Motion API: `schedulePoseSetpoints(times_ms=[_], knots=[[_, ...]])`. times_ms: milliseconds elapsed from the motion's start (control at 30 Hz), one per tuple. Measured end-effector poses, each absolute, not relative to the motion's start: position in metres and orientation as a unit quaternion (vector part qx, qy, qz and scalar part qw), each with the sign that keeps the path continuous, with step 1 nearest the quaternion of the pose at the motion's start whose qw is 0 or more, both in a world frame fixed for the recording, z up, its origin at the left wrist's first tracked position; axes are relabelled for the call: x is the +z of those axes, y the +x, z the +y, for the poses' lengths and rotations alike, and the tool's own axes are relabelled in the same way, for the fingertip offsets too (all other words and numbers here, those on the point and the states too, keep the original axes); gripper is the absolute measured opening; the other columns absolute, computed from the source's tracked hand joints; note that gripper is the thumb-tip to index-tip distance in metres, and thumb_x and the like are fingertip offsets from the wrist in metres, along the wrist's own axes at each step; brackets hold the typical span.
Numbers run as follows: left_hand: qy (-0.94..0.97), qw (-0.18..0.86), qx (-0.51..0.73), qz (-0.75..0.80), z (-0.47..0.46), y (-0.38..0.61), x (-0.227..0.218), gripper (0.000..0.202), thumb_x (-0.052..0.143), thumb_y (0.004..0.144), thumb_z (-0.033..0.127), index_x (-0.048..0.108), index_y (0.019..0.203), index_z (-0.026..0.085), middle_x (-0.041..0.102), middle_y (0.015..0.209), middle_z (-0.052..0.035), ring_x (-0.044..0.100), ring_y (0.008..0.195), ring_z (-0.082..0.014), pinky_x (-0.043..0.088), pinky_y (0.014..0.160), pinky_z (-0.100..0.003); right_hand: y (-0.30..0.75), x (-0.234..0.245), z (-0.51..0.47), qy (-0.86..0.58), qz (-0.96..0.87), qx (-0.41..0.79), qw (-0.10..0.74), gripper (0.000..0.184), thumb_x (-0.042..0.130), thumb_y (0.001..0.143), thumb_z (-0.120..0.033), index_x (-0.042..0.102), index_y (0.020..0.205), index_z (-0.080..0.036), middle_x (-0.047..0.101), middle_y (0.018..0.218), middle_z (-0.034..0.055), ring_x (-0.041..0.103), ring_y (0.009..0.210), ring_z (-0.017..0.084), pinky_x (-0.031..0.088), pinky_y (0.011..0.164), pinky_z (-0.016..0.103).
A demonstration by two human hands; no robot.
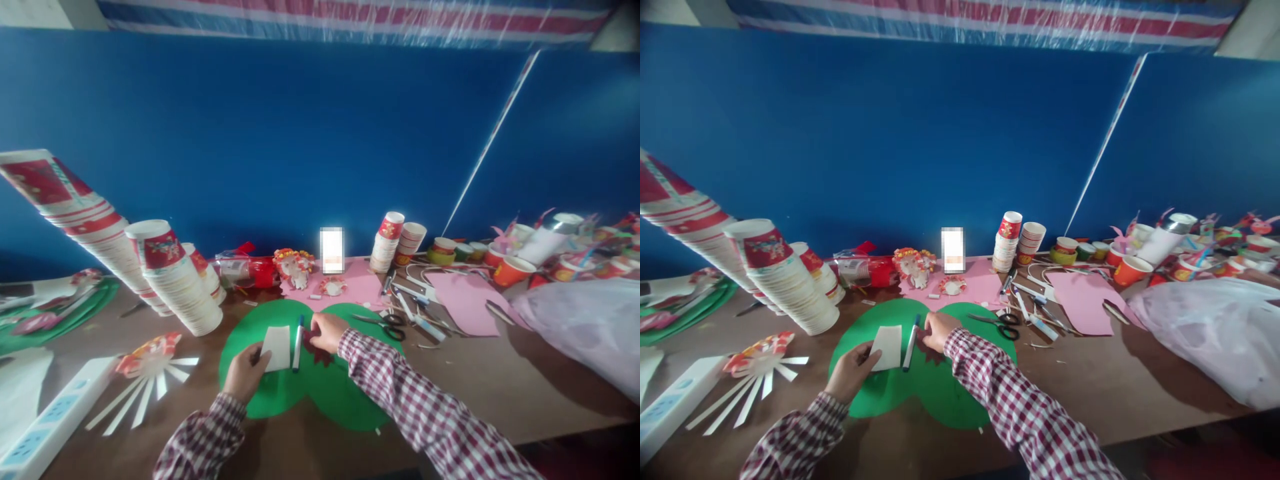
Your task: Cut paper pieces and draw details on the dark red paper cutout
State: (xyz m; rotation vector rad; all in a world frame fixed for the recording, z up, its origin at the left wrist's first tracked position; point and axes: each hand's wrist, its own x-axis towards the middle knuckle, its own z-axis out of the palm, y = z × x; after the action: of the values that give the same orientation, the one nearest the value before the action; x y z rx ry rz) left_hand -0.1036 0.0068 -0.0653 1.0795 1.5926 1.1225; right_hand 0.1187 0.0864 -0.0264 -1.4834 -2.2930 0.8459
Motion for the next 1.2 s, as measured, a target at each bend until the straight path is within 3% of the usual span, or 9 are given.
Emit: schedulePoseSetpoints(times_ms=[133,367,633,1200], knots=[[0.379,0.500,0.462,0.626,0.005,-0.098,-0.055,0.046,0.072,0.057,0.038,0.064,0.094,0.011,0.069,0.079,-0.0063,0.064,0.070,-0.0211,0.052,0.058,-0.029,0.129,-0.020,0.088,-0.496,-0.767,0.361,0.189,0.011,0.066,0.070,-0.015,0.055,0.071,-0.017,0.059,0.065,-0.0013,0.057,0.063,0.012,0.041,0.058,0.022],[0.323,0.594,0.486,0.553,0.003,-0.052,-0.031,0.051,0.077,0.053,0.041,0.064,0.092,0.010,0.067,0.073,-0.0063,0.063,0.065,-0.0176,0.053,0.061,-0.030,0.142,0.005,0.071,-0.456,-0.723,0.447,0.262,0.009,0.057,0.082,-0.022,0.050,0.082,-0.017,0.059,0.062,-0.0039,0.058,0.054,0.010,0.040,0.043,0.017],[0.298,0.618,0.522,0.506,-0.001,-0.003,-0.026,0.048,0.072,0.060,0.046,0.060,0.092,0.012,0.068,0.081,-0.0068,0.064,0.069,-0.0170,0.054,0.064,-0.030,0.140,0.008,0.050,-0.487,-0.725,0.341,0.349,0.015,0.065,0.071,-0.015,0.050,0.073,-0.018,0.059,0.069,-0.0018,0.056,0.061,0.012,0.045,0.060,0.023],[0.315,0.643,0.504,0.482,0.001,0.009,-0.026,0.050,0.075,0.058,0.036,0.057,0.097,0.010,0.068,0.075,-0.0058,0.065,0.063,-0.0161,0.052,0.062,-0.028,0.148,0.006,0.044,-0.537,-0.735,0.245,0.334,0.018,0.068,0.069,-0.022,0.053,0.078,-0.021,0.061,0.073,-0.0027,0.056,0.066,0.013,0.040,0.064,0.025]])
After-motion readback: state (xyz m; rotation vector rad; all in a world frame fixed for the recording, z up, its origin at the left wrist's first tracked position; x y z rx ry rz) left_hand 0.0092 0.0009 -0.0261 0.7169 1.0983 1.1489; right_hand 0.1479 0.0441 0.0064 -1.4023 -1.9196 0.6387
